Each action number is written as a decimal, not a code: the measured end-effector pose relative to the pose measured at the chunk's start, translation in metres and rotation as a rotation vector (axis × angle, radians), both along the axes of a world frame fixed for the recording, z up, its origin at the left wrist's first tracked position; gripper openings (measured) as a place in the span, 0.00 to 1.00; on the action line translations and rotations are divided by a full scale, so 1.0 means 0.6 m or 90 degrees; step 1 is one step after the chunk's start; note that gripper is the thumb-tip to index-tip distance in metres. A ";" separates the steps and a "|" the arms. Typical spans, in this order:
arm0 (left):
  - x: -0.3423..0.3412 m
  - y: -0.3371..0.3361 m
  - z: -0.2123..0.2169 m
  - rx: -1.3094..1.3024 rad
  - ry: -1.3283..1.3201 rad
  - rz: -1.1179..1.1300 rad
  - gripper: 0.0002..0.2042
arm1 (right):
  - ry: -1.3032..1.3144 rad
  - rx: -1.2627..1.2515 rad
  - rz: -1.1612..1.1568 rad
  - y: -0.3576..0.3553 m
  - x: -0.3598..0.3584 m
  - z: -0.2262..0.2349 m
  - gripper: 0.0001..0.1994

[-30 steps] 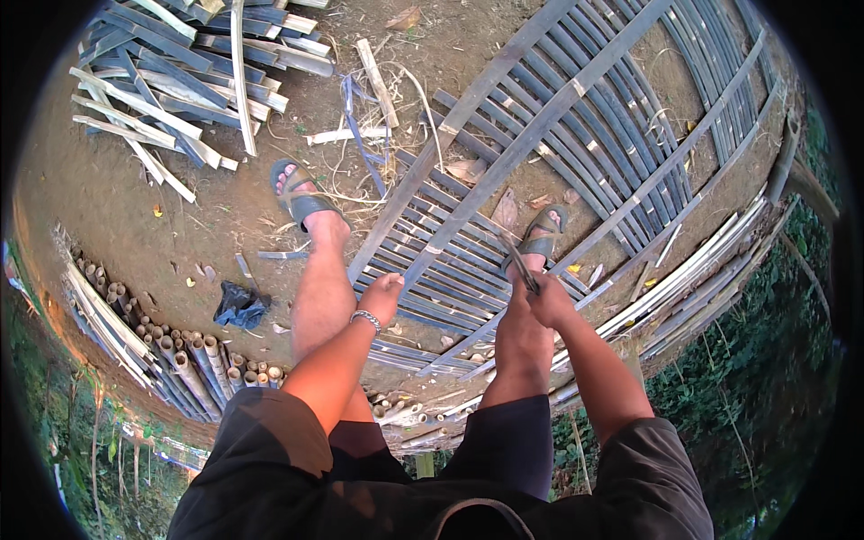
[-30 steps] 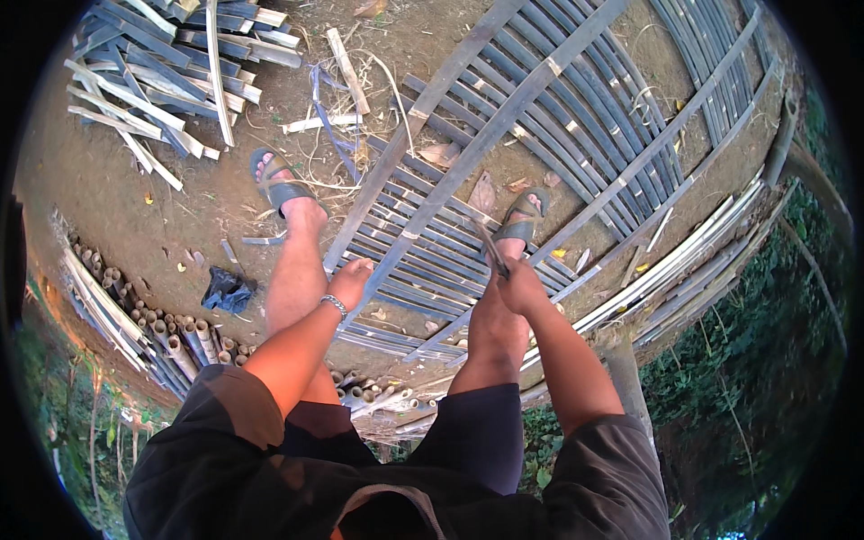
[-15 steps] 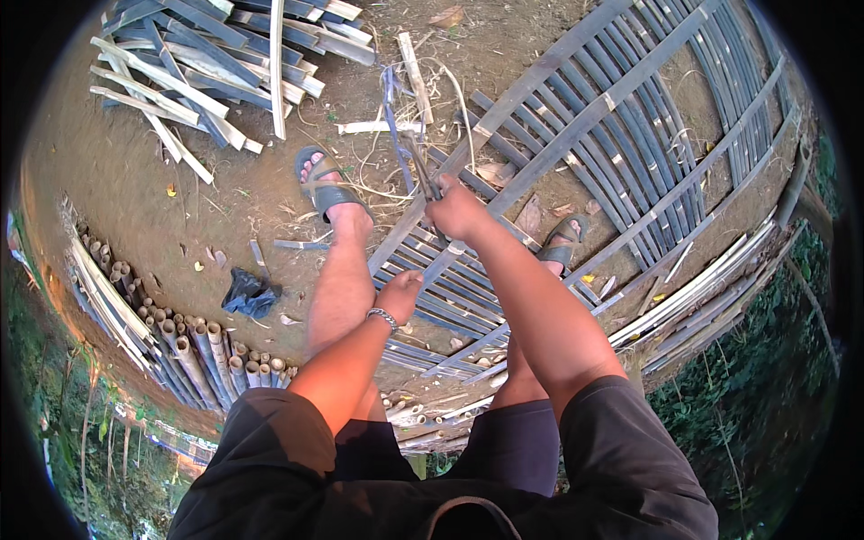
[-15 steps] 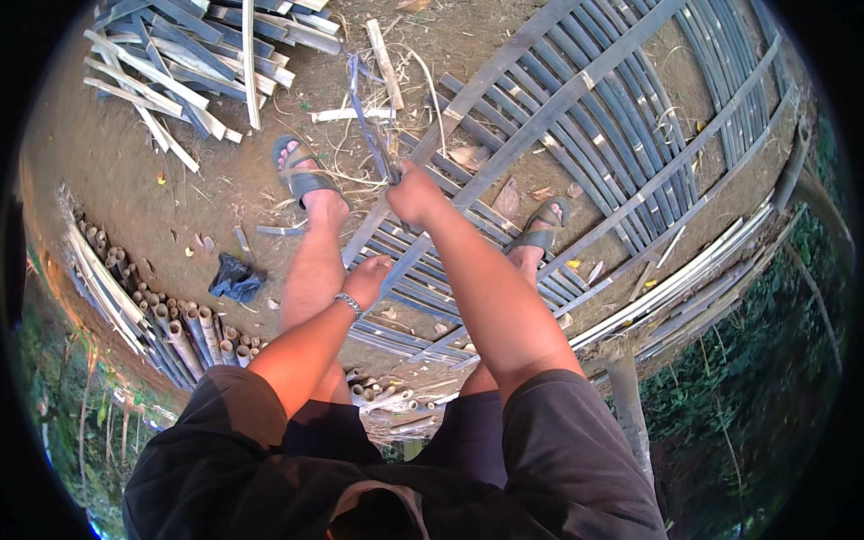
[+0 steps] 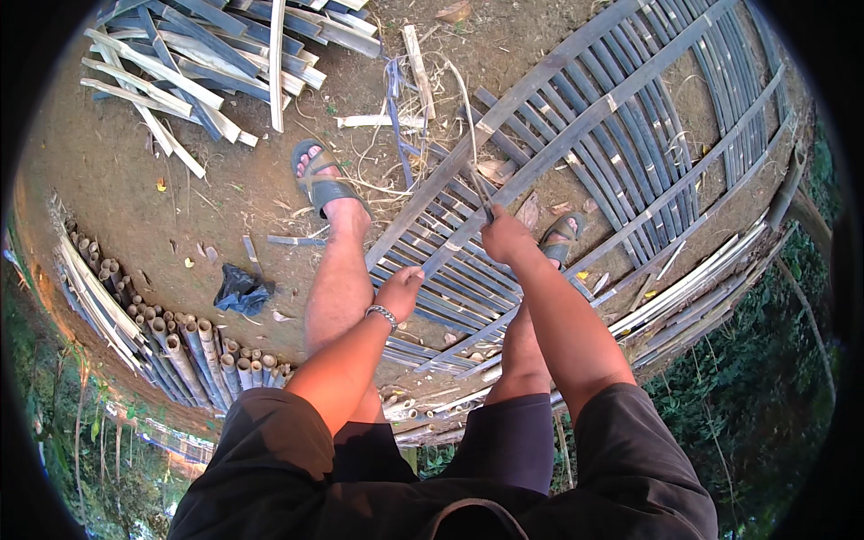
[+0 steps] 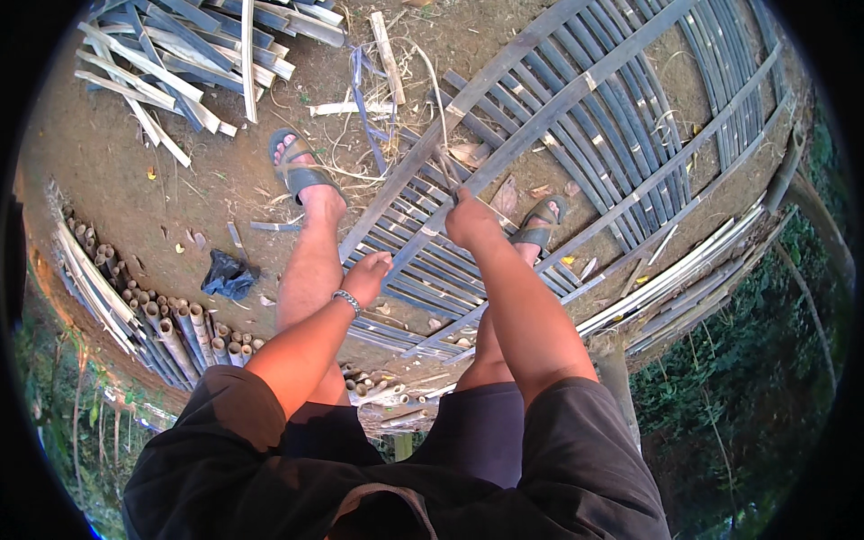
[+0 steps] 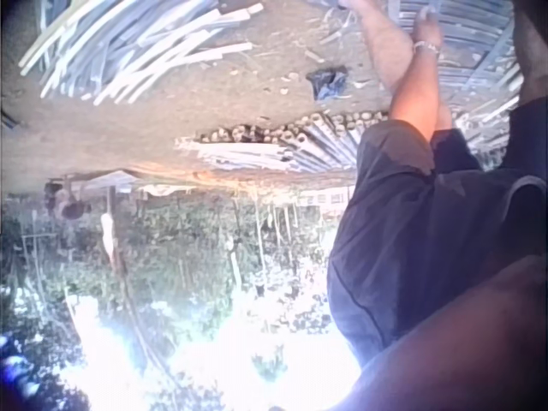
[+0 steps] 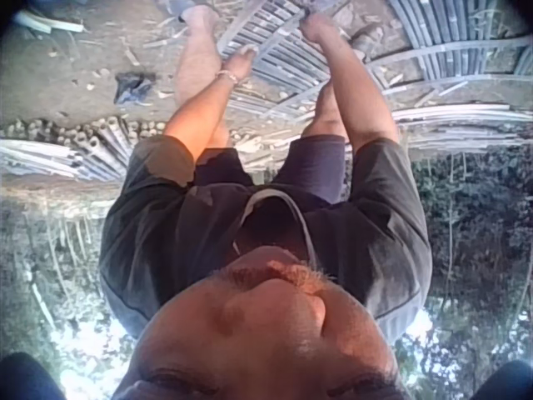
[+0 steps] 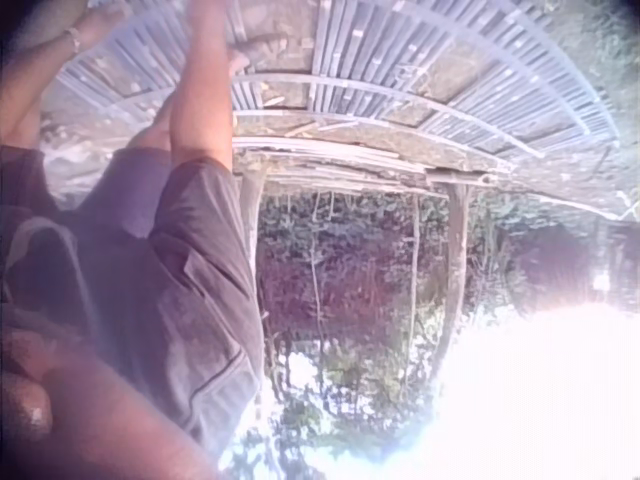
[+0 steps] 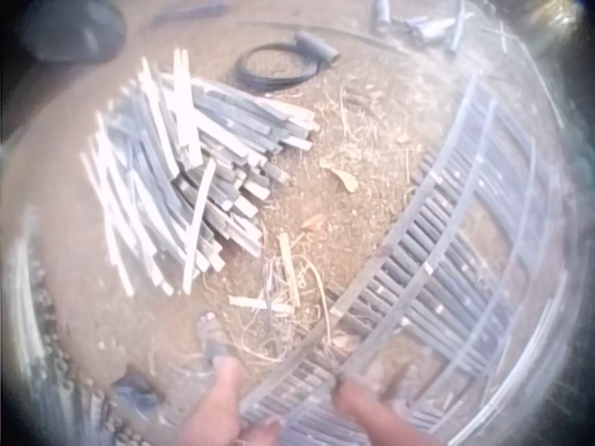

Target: The person builds a bamboo structure by hammering slats onto a frame, lifting and flipping the frame, and securing the pieces with strips of material.

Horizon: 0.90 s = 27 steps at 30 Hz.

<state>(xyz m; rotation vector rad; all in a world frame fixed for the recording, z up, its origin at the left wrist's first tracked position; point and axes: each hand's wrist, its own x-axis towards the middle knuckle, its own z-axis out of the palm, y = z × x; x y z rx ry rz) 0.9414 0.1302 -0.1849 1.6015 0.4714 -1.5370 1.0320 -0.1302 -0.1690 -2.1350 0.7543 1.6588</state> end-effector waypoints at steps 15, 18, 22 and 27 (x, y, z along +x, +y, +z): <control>0.006 0.001 -0.002 -0.003 0.022 0.028 0.20 | -0.016 -0.076 0.205 0.020 0.109 0.019 0.18; 0.011 0.000 0.003 0.002 0.025 0.023 0.20 | -0.068 -0.061 0.233 0.023 0.122 0.018 0.14; 0.013 0.001 0.007 0.010 0.012 -0.007 0.21 | -0.144 -0.027 0.200 -0.025 0.062 -0.023 0.11; 0.023 0.007 0.019 0.013 0.021 0.012 0.22 | -0.012 0.127 -0.723 -0.023 0.045 -0.017 0.10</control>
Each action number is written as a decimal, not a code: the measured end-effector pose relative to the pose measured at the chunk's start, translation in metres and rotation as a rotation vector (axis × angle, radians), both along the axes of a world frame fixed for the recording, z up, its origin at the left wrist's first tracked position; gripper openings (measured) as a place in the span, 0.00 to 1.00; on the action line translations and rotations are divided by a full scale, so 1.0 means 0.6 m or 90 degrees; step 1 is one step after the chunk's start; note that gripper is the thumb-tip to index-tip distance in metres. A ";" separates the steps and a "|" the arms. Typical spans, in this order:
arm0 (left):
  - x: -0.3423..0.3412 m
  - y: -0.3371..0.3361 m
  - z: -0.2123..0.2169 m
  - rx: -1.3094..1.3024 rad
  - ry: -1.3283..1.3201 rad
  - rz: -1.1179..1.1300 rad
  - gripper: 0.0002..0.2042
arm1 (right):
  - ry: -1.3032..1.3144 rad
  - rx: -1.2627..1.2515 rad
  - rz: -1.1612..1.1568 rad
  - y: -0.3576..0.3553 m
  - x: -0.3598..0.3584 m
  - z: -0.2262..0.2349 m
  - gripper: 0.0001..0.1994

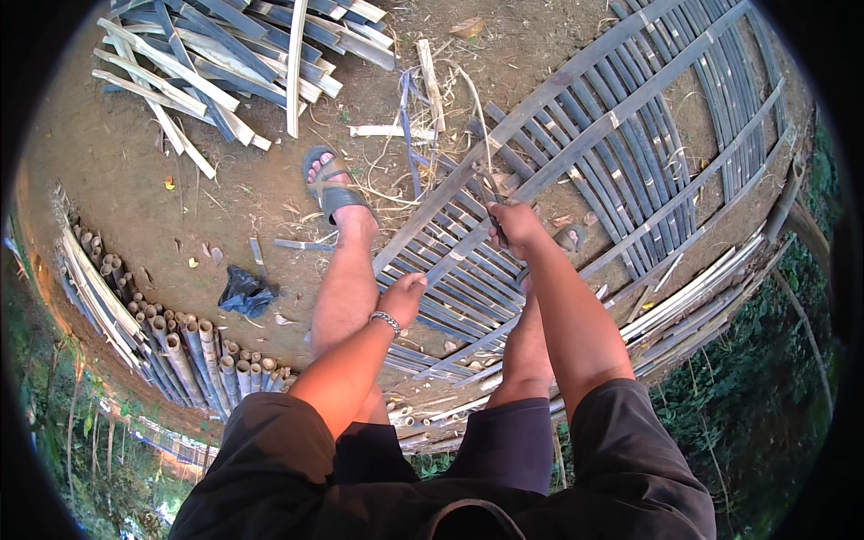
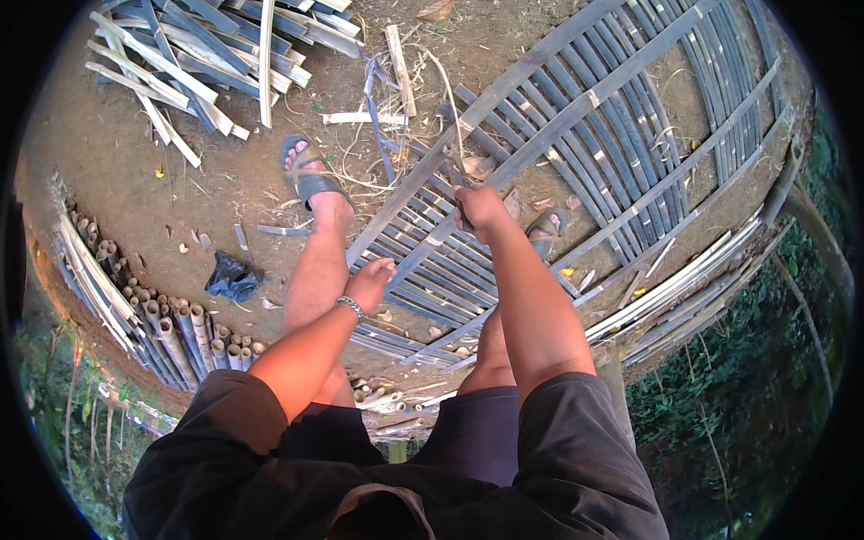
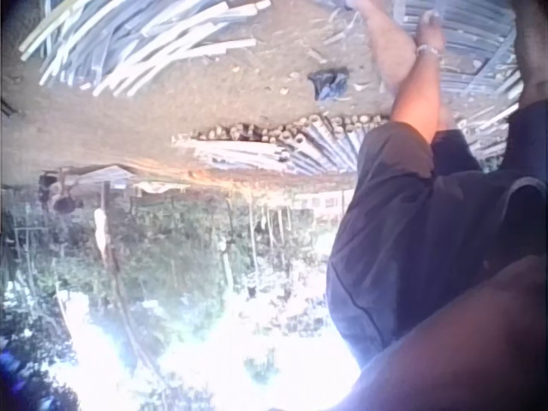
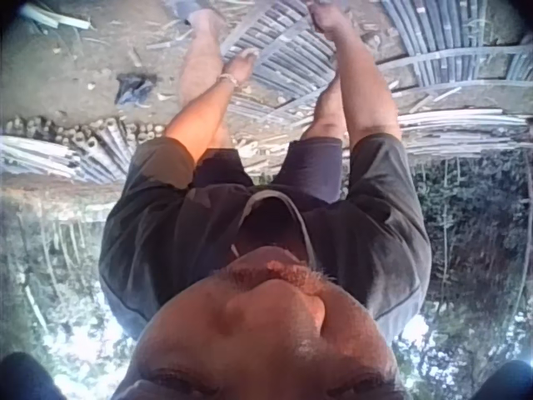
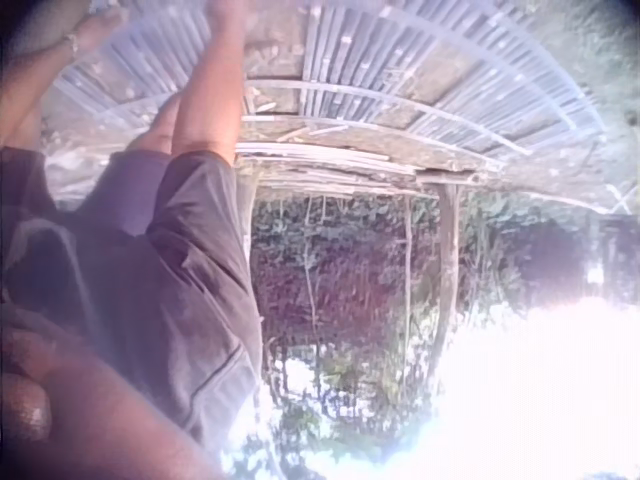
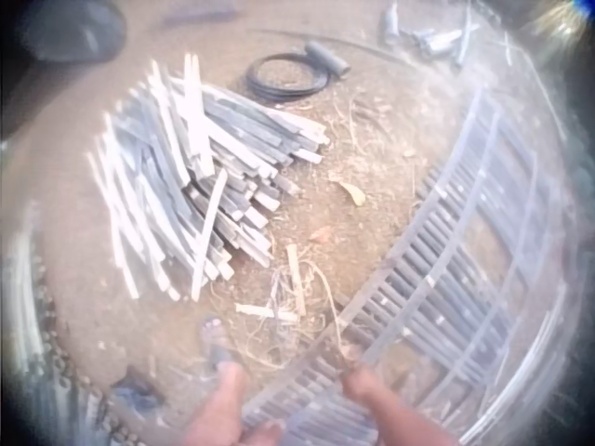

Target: The person builds a bamboo structure by hammering slats onto a frame, lifting and flipping the frame, and securing the pieces with strips of material.

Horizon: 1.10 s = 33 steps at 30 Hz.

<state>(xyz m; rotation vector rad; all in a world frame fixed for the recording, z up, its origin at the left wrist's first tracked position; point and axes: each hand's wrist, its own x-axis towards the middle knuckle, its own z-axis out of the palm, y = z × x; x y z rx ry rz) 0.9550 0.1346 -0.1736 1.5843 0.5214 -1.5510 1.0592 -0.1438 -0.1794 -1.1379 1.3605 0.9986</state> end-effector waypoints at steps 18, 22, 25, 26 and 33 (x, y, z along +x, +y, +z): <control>0.028 0.015 -0.003 -0.024 0.050 0.000 0.21 | -0.031 0.149 -0.265 0.019 -0.101 0.180 0.08; 0.032 -0.008 -0.007 -0.002 -0.051 -0.002 0.21 | 0.003 0.070 -0.003 -0.001 -0.169 0.247 0.09; 0.062 -0.024 0.015 -0.018 -0.072 -0.043 0.21 | -0.066 -0.063 0.266 -0.025 -0.200 0.191 0.13; 0.065 -0.024 0.021 0.002 -0.066 -0.035 0.22 | -0.050 -0.074 0.300 -0.016 -0.160 0.193 0.16; 0.062 0.009 0.012 0.019 -0.069 -0.093 0.22 | -0.035 -0.180 0.663 -0.008 -0.065 0.029 0.22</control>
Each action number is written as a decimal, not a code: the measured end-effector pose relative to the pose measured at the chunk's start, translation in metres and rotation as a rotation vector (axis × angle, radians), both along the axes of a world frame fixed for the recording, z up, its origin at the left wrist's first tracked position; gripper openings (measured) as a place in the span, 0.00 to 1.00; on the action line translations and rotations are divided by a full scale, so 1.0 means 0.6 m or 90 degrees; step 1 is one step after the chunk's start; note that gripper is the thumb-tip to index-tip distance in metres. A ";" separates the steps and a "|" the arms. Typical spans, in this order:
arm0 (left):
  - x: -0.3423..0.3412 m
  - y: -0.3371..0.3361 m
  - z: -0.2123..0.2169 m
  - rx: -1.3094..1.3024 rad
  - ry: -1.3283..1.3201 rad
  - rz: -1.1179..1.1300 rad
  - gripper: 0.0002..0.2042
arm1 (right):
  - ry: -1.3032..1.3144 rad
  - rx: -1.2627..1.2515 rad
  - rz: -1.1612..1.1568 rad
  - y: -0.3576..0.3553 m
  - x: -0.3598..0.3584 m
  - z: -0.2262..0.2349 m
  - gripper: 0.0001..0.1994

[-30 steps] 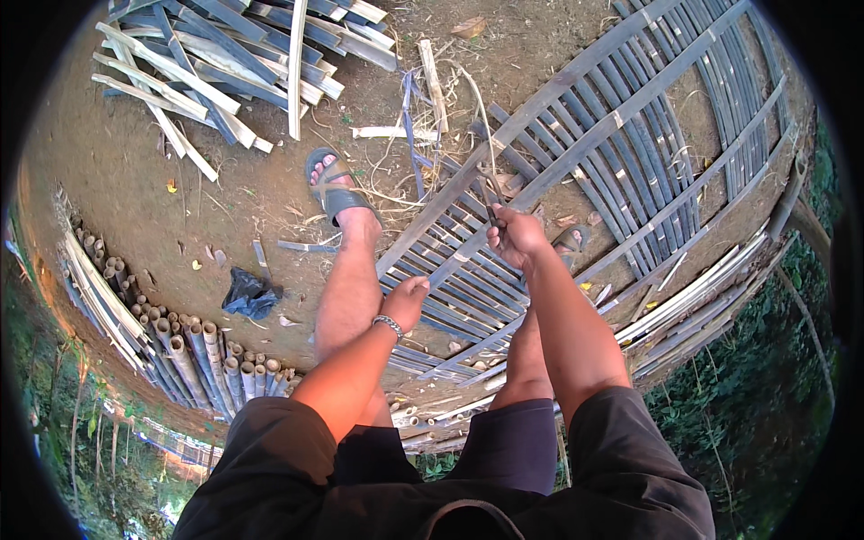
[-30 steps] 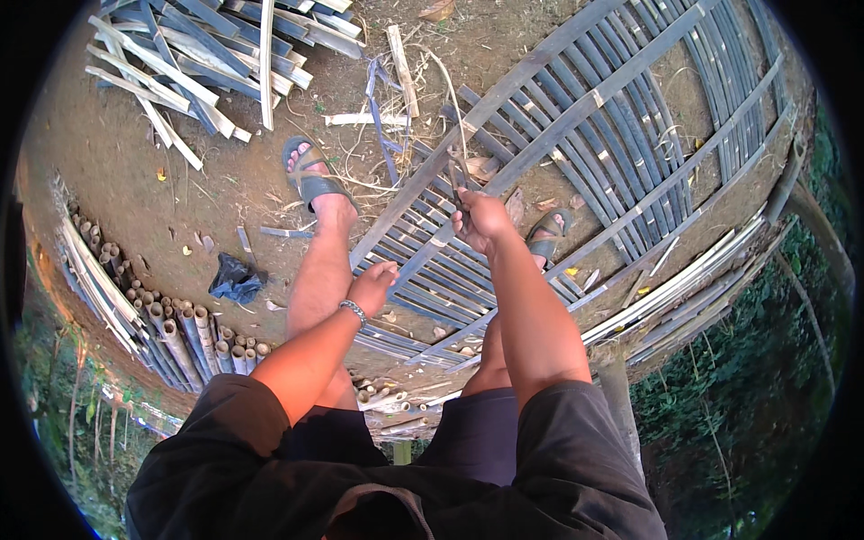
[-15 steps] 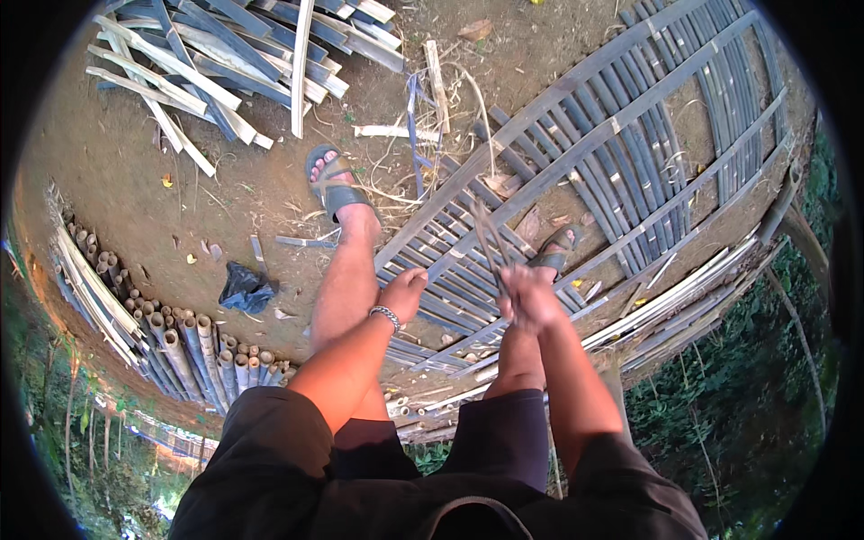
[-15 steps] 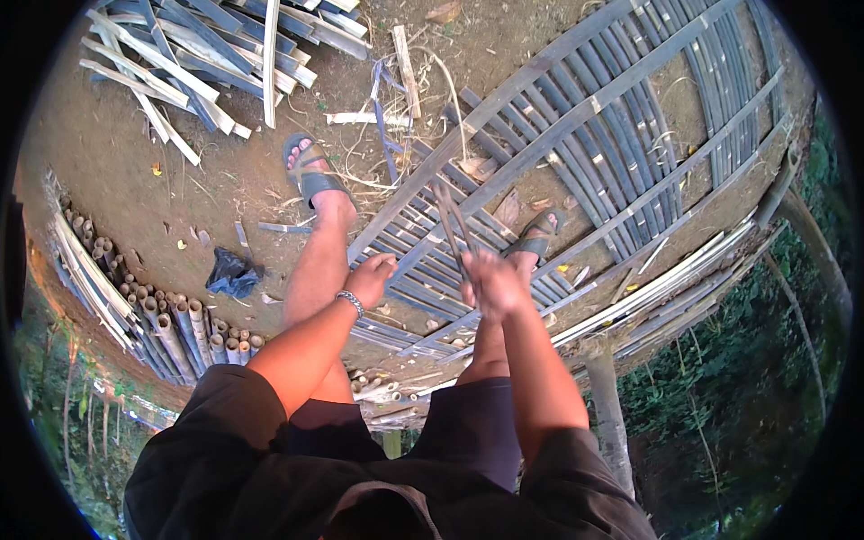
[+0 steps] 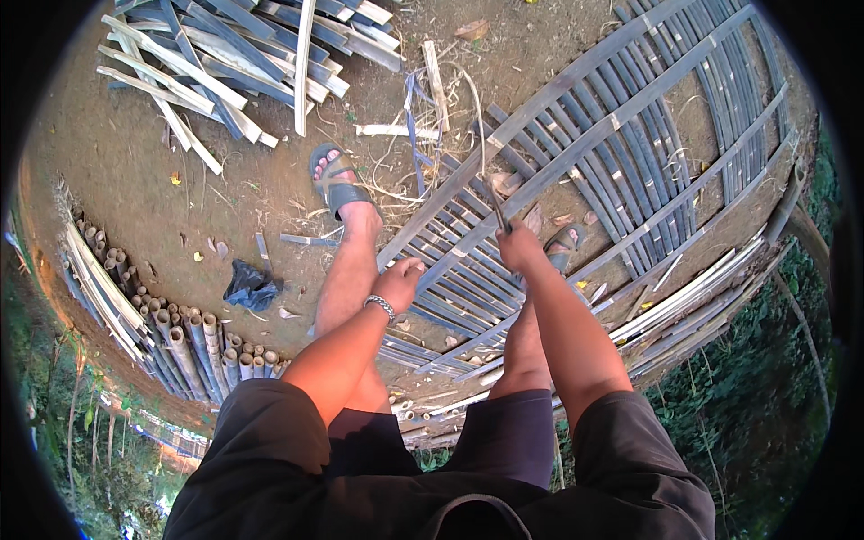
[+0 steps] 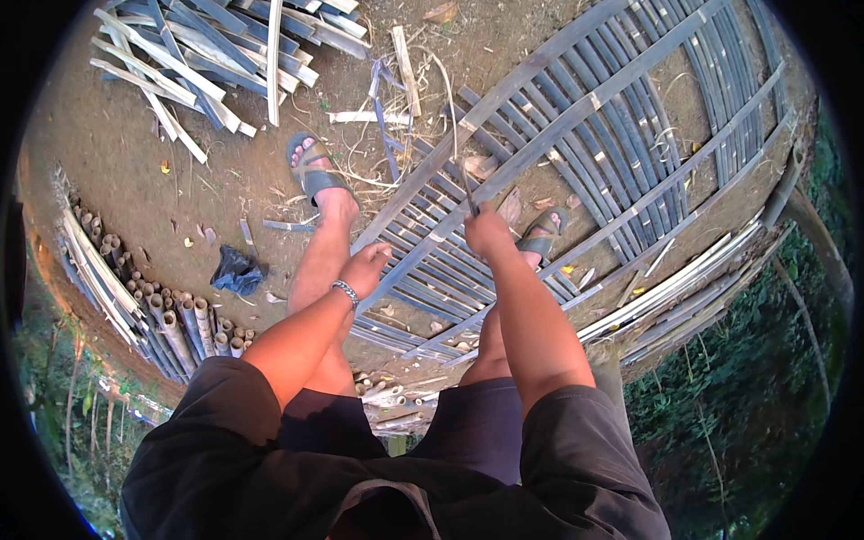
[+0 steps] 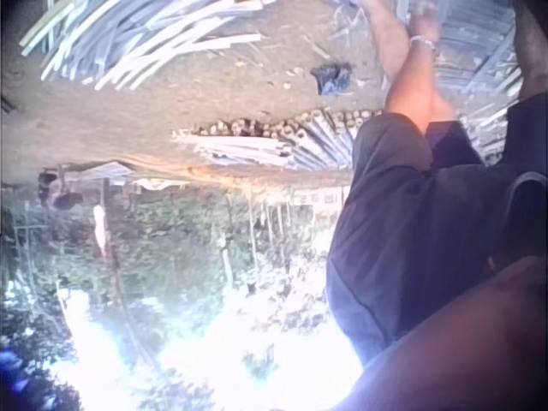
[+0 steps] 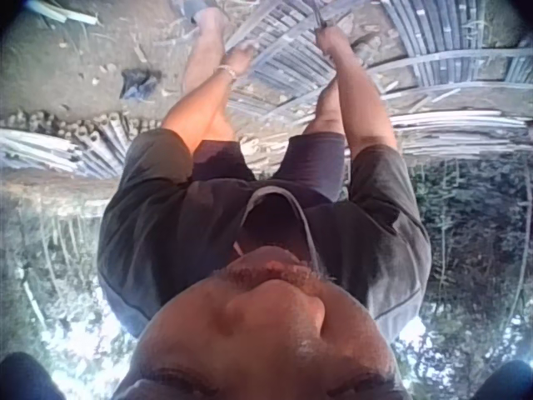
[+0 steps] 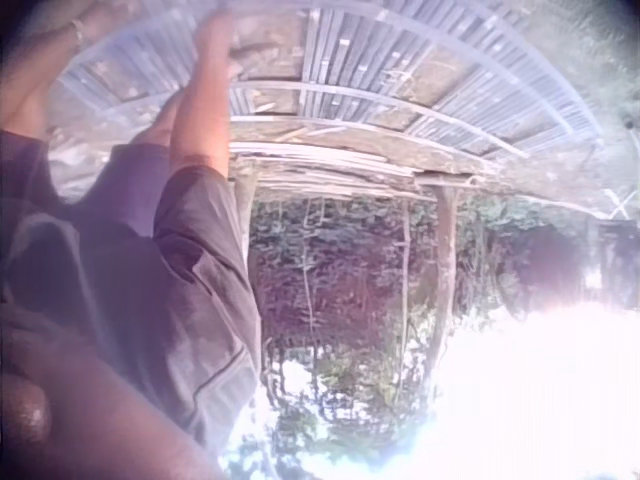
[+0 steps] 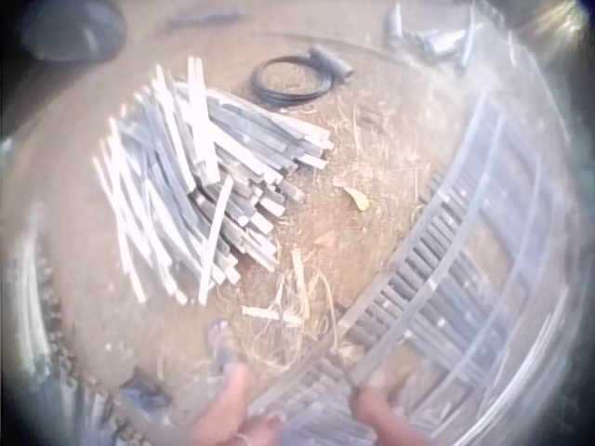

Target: The person builds a bamboo structure by hammering slats onto a frame, lifting and flipping the frame, and securing the pieces with strips of material.

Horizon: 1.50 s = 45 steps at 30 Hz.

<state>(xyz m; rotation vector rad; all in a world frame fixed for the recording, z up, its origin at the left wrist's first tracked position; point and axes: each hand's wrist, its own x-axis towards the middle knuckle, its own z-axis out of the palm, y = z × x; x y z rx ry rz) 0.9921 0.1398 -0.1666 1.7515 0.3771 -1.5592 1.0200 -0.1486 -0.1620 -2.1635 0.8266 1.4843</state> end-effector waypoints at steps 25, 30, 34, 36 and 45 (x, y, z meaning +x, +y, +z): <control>0.003 -0.007 0.003 -0.013 0.008 0.029 0.22 | 0.115 -0.074 0.317 0.057 0.159 0.009 0.22; 0.001 -0.010 0.002 -0.013 0.018 0.046 0.22 | 0.030 -0.088 0.314 0.058 0.177 0.007 0.17; 0.003 -0.014 -0.003 -0.007 0.023 0.045 0.22 | 0.082 -0.065 0.280 -0.001 0.137 -0.032 0.15; 0.001 -0.014 -0.013 0.006 0.031 0.037 0.22 | 0.070 -0.054 0.262 -0.037 0.102 -0.041 0.15; -0.007 -0.004 -0.024 0.040 0.044 0.004 0.22 | -0.075 -0.021 0.156 -0.160 -0.040 -0.174 0.16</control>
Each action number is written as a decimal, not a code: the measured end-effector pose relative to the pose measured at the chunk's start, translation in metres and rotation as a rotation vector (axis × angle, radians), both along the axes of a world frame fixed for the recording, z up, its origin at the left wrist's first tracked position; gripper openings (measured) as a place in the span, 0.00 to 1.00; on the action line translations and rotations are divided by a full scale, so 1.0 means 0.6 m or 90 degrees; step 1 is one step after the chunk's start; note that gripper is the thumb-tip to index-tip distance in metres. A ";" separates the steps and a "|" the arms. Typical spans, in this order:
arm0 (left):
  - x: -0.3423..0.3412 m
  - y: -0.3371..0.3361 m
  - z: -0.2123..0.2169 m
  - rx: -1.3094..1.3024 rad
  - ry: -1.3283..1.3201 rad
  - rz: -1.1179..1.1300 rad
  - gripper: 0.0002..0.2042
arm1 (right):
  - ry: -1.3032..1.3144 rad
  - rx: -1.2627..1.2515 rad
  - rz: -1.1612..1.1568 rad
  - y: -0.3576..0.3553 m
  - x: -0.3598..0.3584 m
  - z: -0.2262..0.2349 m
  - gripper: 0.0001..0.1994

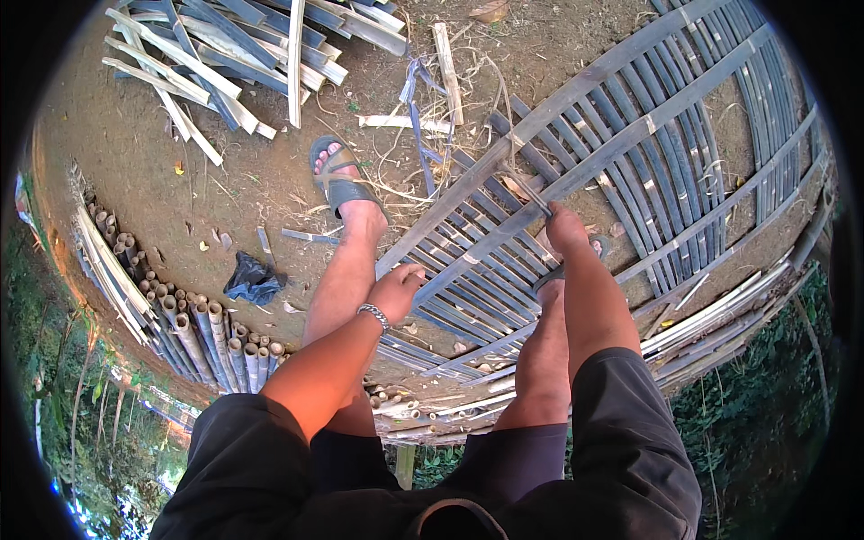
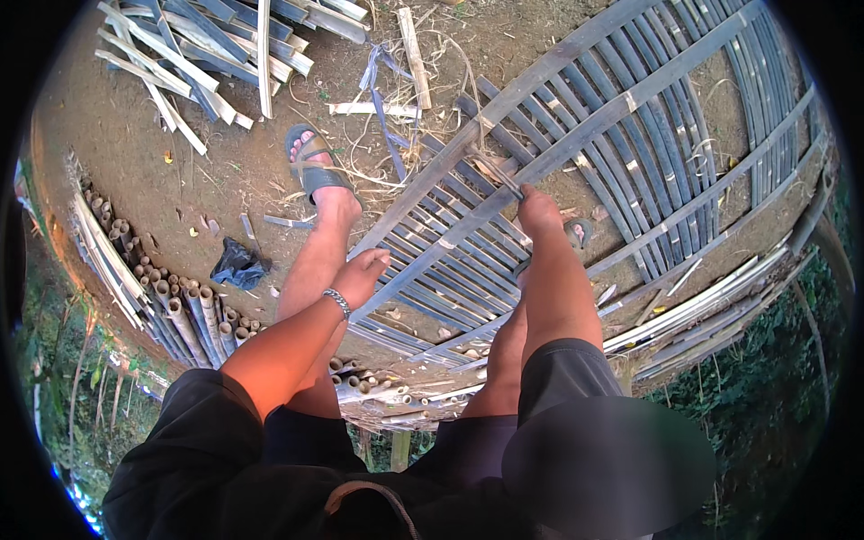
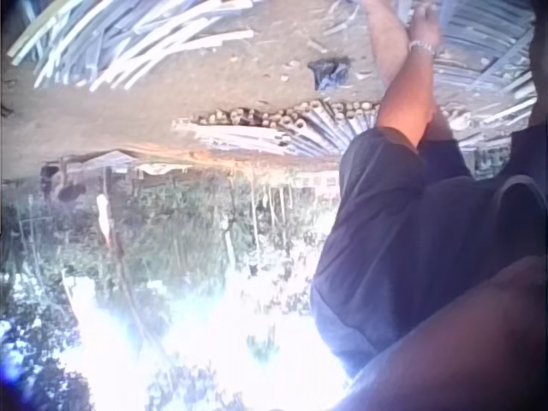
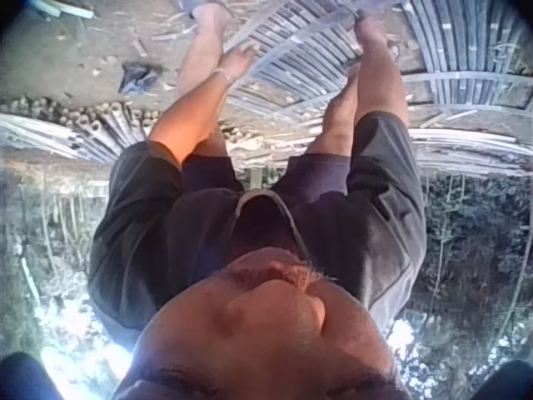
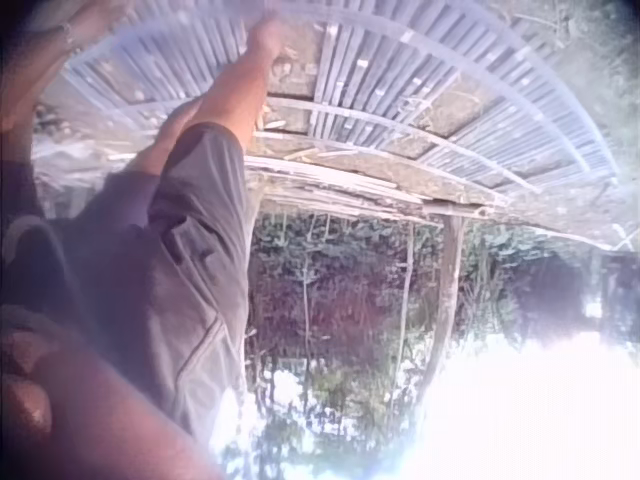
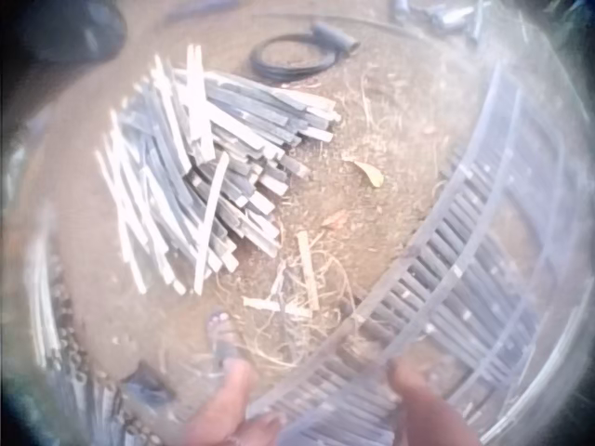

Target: The person builds a bamboo structure by hammering slats onto a frame, lifting and flipping the frame, and securing the pieces with strips of material.

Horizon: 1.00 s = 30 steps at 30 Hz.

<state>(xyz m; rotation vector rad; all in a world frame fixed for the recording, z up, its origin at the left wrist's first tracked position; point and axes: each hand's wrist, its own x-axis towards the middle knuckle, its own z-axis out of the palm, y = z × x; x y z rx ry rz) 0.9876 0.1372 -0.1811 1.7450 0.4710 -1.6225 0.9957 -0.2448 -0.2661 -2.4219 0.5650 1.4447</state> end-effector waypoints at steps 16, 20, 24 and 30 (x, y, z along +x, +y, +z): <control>0.040 -0.038 0.047 -0.002 -0.045 -0.022 0.22 | 0.320 0.468 -1.095 0.161 0.001 0.095 0.08; 0.050 -0.011 0.033 0.028 -0.064 -0.004 0.21 | 0.087 0.115 -0.149 0.147 0.018 0.076 0.23; 0.041 0.021 -0.011 0.067 -0.072 0.023 0.20 | 0.112 0.131 -0.171 0.150 0.076 0.100 0.14; 0.036 -0.017 0.002 0.005 -0.056 -0.038 0.21 | 0.336 0.154 -0.074 0.142 0.194 0.090 0.12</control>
